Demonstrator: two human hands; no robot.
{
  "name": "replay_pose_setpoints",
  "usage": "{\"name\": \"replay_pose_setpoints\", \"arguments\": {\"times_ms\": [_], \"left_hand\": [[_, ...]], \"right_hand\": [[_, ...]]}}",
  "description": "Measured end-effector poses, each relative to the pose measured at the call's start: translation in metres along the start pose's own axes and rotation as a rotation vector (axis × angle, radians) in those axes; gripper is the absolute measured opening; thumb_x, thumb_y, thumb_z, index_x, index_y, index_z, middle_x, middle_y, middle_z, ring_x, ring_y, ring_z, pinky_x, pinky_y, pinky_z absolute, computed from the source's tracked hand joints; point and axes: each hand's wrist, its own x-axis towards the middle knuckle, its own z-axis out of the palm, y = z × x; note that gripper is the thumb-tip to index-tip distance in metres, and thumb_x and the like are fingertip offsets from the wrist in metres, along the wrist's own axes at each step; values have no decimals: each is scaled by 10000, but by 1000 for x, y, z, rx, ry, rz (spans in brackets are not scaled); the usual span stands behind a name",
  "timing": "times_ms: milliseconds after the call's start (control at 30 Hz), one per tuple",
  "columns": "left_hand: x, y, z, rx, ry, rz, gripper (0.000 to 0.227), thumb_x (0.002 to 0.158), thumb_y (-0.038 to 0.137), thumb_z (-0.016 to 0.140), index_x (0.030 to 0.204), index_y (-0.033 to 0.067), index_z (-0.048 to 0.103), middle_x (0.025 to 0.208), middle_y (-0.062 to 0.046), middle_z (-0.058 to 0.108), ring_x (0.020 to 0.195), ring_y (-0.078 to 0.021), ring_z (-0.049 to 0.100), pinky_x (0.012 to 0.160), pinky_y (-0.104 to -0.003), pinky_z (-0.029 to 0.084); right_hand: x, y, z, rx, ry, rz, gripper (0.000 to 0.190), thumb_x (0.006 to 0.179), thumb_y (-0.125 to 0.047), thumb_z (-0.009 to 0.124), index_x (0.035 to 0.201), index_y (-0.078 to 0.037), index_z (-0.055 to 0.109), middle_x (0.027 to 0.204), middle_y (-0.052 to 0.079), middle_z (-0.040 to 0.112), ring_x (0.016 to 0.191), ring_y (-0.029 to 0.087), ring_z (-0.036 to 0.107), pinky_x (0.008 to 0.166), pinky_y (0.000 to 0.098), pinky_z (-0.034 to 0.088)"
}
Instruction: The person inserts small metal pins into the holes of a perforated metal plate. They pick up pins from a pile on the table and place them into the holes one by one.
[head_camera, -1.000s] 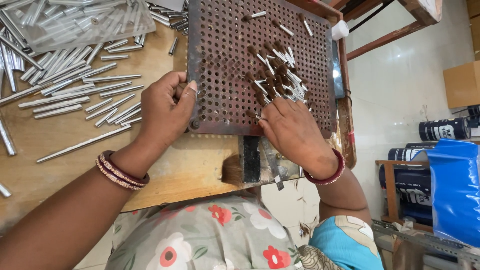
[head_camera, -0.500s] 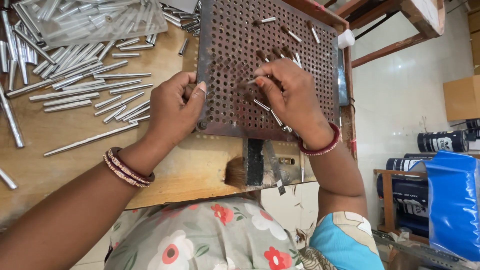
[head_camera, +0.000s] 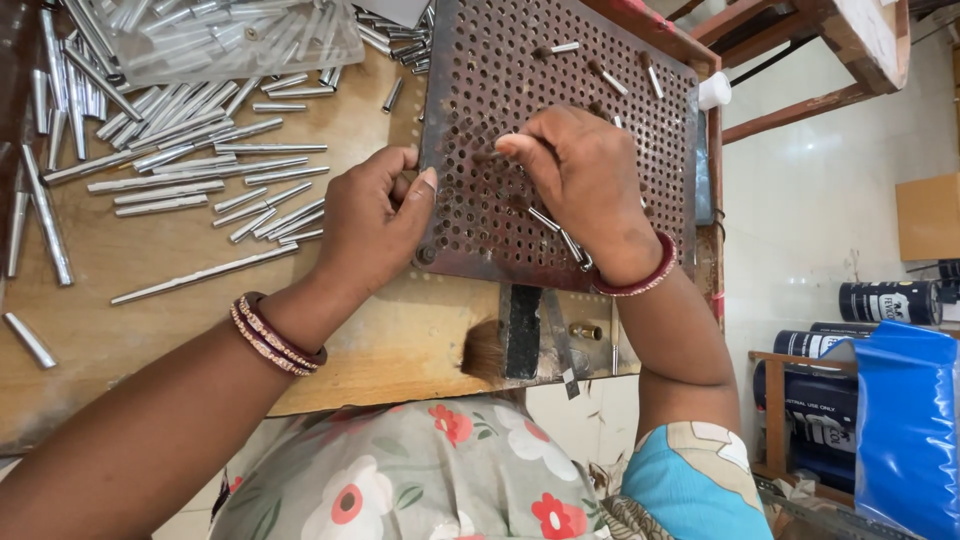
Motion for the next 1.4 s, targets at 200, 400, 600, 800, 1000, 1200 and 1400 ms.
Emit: {"name": "replay_pose_setpoints", "arguments": {"times_ms": [200,400,600,800,1000,1200,1400], "left_hand": [[1,0,0,-1,-4,-13,156,983,166,680,1055,34,718,603,12,582,527,-50,482,506,-260,410],[0,-1,0,-21,-10,-2,145,1001,157,684,1044,22,713,616,-7,575,552,-53,474,515,-257,402],[-1,-1,1,13,7,16,157,990,157,690,1054,15,710,611,-7,581,536,-57,477,512,-257,409],[0,-4,2,16,10,21,156,989,159,695,1049,16,714,615,-8,590,539,-56,484,518,-256,413],[0,-4,2,6,15,5,145,983,154,692,1032,19,711,594,-6,553,529,-61,451,503,-264,393],[0,0,1,-26,3,-25,139,989,155,682,1020,21,700,583,0,538,526,-60,442,496,-269,383],[1,0,0,-45,-10,-2,142,988,155,671,1042,25,692,617,13,589,542,-46,503,513,-254,420]], "right_hand": [[13,1,19,-315,112,-268,433,969,-403,786,849,-6,659,1120,174,724,937,317,700,796,392,571],[-30,-10,-24,-173,-61,-37,230,1020,-262,759,994,-34,745,1327,171,663,1205,343,643,1047,438,513],[-63,-28,-16,-286,-166,105,111,912,-119,713,997,-48,700,1431,168,562,1283,358,535,1082,501,385],[-35,-21,-17,-13,-75,338,146,1088,-165,638,1095,-19,641,948,105,700,837,288,692,756,389,520],[-11,-3,4,316,73,99,121,1024,-82,738,1074,21,700,940,77,726,789,127,699,687,241,549],[-2,0,10,277,44,112,117,1015,-111,777,1008,-11,717,846,49,741,736,80,692,650,225,535],[12,-2,10,-22,41,-60,328,1013,-302,800,897,-14,695,784,116,680,667,264,662,600,345,496]]}}
